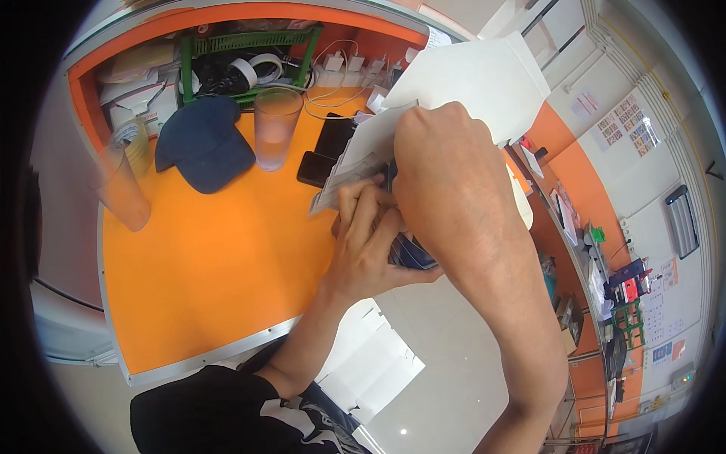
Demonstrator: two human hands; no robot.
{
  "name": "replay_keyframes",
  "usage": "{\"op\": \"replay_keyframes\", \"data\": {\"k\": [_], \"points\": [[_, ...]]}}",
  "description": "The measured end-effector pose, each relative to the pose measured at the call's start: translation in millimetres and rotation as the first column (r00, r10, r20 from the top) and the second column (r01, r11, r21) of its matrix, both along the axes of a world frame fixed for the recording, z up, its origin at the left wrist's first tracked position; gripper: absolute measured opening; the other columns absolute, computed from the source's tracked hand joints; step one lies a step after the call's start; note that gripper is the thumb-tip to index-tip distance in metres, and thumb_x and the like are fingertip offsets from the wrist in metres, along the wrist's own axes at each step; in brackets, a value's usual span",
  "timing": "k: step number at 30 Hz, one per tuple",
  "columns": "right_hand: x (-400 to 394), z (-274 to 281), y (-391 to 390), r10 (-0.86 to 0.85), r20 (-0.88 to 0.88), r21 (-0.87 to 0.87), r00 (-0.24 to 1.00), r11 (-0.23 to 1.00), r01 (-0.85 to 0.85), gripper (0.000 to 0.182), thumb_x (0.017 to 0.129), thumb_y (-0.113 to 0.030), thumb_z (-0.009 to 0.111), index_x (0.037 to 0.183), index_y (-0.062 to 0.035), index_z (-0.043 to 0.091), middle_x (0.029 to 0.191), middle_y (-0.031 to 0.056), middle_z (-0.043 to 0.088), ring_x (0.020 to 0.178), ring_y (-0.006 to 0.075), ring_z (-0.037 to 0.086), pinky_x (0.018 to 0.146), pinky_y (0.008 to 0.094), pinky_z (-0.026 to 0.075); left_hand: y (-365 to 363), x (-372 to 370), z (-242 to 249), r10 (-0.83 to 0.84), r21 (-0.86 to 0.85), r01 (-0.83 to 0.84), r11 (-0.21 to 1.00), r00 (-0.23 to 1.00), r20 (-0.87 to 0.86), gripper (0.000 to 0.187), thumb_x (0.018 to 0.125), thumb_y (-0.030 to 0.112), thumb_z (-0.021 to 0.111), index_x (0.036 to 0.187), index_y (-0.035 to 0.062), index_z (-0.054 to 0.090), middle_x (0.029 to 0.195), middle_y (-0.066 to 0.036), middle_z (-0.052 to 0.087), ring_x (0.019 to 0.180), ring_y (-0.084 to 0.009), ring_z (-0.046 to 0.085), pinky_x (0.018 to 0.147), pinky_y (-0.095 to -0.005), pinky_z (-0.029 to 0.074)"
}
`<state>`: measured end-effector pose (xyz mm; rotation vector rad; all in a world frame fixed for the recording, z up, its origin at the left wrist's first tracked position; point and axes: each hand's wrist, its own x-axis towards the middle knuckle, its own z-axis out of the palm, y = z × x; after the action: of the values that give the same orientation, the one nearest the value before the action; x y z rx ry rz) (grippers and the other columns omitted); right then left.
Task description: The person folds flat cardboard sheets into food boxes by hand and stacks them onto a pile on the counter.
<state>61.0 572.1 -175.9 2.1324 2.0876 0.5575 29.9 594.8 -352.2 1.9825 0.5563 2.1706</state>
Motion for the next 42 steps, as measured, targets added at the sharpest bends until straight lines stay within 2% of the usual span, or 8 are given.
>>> {"op": "replay_keyframes", "data": {"k": [3, 13, 15, 22, 24, 37, 39, 42], "points": [[2, -1, -2, 0.027, -0.032, 0.067, 0.999, 0.997, -0.025, 0.027, 0.085, -0.016, 0.073, 0.088, 0.0089, 0.062, 0.092, 0.0258, 0.062, 0.093, 0.0416, 0.059, 0.083, 0.0465, 0.050, 3, 2, -3, -0.088, 0.017, 0.088, 0.996, 0.996, 0.012, 0.051, 0.061, 0.032, 0.093, 0.084, 0.0057, 0.057, 0.099, -0.014, 0.051, 0.111, -0.0385, 0.049, 0.110, -0.0551, 0.042], [8, -3, -9, 0.052, -0.005, 0.054, 0.999, 0.997, -0.051, 0.027, 0.085, -0.016, 0.073, 0.087, 0.0080, 0.061, 0.089, 0.0244, 0.061, 0.089, 0.0410, 0.058, 0.080, 0.0467, 0.049, 3, 5, -3, -0.115, 0.093, 0.110, 0.990, 0.992, 0.047, 0.048, 0.060, 0.030, 0.093, 0.079, 0.0055, 0.057, 0.095, -0.015, 0.053, 0.108, -0.0371, 0.055, 0.110, -0.0538, 0.043], [15, -10, -11, 0.327, 0.116, 0.252, 0.938, 0.904, -0.346, 0.008, 0.069, 0.003, 0.066, 0.071, 0.0109, 0.067, 0.070, 0.0300, 0.063, 0.070, 0.0427, 0.067, 0.062, 0.0436, 0.058, 1, 5, -3, -0.074, 0.089, 0.073, 0.993, 0.997, 0.007, 0.048, 0.061, 0.031, 0.093, 0.080, 0.0055, 0.056, 0.096, -0.015, 0.054, 0.109, -0.0378, 0.054, 0.106, -0.0516, 0.046], [11, -12, -12, 0.299, 0.125, 0.208, 0.946, 0.924, -0.320, 0.009, 0.069, 0.003, 0.068, 0.071, 0.0112, 0.066, 0.070, 0.0290, 0.063, 0.070, 0.0436, 0.068, 0.059, 0.0445, 0.058, -1, 7, -7, -0.106, 0.094, 0.106, 0.990, 0.994, -0.012, 0.052, 0.063, 0.034, 0.092, 0.085, 0.0056, 0.054, 0.101, -0.017, 0.053, 0.105, -0.0374, 0.050, 0.094, -0.0470, 0.046], [5, -8, -14, 0.134, 0.085, 0.079, 0.987, 0.987, -0.141, 0.024, 0.082, -0.011, 0.073, 0.081, 0.0117, 0.065, 0.085, 0.0276, 0.064, 0.087, 0.0437, 0.061, 0.079, 0.0475, 0.051, -1, 7, -8, -0.100, 0.098, 0.102, 0.990, 0.994, -0.033, 0.052, 0.064, 0.035, 0.092, 0.085, 0.0057, 0.054, 0.102, -0.017, 0.052, 0.103, -0.0366, 0.048, 0.093, -0.0462, 0.045], [10, -22, -6, 0.157, 0.064, 0.144, 0.986, 0.976, -0.165, 0.028, 0.082, -0.016, 0.074, 0.079, 0.0110, 0.067, 0.074, 0.0284, 0.064, 0.073, 0.0444, 0.065, 0.068, 0.0475, 0.054, -3, 3, -5, -0.113, 0.066, 0.113, 0.991, 0.994, -0.016, 0.053, 0.068, 0.035, 0.091, 0.096, 0.0015, 0.060, 0.103, -0.016, 0.053, 0.103, -0.0362, 0.047, 0.092, -0.0457, 0.044], [27, -27, -6, 0.349, 0.007, 0.308, 0.937, 0.891, -0.334, 0.024, 0.078, -0.013, 0.076, 0.080, 0.0098, 0.068, 0.071, 0.0256, 0.064, 0.065, 0.0418, 0.067, 0.062, 0.0435, 0.055, -4, 0, -2, -0.119, 0.017, 0.119, 0.993, 0.993, -0.018, 0.050, 0.067, 0.032, 0.092, 0.091, 0.0018, 0.060, 0.104, -0.016, 0.053, 0.106, -0.0356, 0.048, 0.093, -0.0469, 0.045], [46, -10, -26, 0.406, -0.107, 0.304, 0.908, 0.882, -0.359, 0.032, 0.084, -0.020, 0.076, 0.083, 0.0101, 0.066, 0.069, 0.0241, 0.063, 0.062, 0.0404, 0.064, 0.063, 0.0427, 0.052, -3, 0, -2, -0.140, 0.014, 0.140, 0.990, 0.990, -0.012, 0.047, 0.066, 0.029, 0.093, 0.087, 0.0019, 0.060, 0.103, -0.014, 0.053, 0.107, -0.0351, 0.048, 0.097, -0.0490, 0.046]]}}
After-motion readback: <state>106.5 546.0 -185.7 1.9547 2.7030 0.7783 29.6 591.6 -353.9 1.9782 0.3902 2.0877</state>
